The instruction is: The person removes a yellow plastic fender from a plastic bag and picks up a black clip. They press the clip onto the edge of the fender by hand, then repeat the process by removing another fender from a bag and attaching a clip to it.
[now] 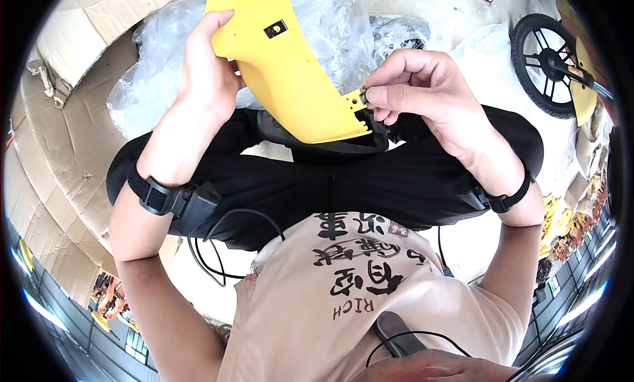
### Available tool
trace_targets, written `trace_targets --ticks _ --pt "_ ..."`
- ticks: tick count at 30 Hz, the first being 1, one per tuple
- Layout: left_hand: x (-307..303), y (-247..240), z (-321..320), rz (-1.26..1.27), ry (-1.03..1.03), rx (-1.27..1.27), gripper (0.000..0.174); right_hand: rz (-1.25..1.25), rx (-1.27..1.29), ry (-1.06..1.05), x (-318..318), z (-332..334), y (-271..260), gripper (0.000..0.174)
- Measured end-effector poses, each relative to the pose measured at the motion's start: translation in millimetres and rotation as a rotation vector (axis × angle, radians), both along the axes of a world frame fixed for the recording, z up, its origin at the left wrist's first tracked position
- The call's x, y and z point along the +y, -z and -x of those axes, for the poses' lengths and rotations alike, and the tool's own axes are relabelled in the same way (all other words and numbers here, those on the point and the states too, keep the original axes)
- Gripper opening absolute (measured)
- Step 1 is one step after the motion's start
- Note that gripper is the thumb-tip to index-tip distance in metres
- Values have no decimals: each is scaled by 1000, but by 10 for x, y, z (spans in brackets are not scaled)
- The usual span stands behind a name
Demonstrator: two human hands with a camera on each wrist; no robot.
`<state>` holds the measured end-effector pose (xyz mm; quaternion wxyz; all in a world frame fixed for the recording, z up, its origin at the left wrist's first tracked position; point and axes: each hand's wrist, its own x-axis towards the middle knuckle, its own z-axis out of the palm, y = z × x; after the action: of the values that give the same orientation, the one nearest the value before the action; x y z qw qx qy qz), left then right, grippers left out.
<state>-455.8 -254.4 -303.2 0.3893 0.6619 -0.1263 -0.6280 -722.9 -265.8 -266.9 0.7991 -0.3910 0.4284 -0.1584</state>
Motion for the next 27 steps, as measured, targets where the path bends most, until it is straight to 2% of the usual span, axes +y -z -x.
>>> trace_targets --ticks 6,8,13,16,17,20,24,27 --pt "34 137 -7 4 -60 -35 42 62 82 4 61 -43 52 11" --pt "50 120 60 -18 -149 -42 42 75 101 -4 72 -51 66 12" --pt "61 143 77 -16 -151 -47 43 128 145 -57 134 -66 90 13" --pt "74 111 109 -27 -167 -27 41 41 56 -2 45 -56 86 7" --pt "75 95 128 -43 -187 -8 41 16 31 -43 26 -47 98 10" --pt "72 95 125 -20 -154 -32 40 13 44 -124 64 -55 65 12" --pt "89 143 82 2 -140 -23 40 132 47 -82 95 -95 88 18" --pt "75 109 75 38 -105 -34 41 114 -11 -110 75 -88 111 17"
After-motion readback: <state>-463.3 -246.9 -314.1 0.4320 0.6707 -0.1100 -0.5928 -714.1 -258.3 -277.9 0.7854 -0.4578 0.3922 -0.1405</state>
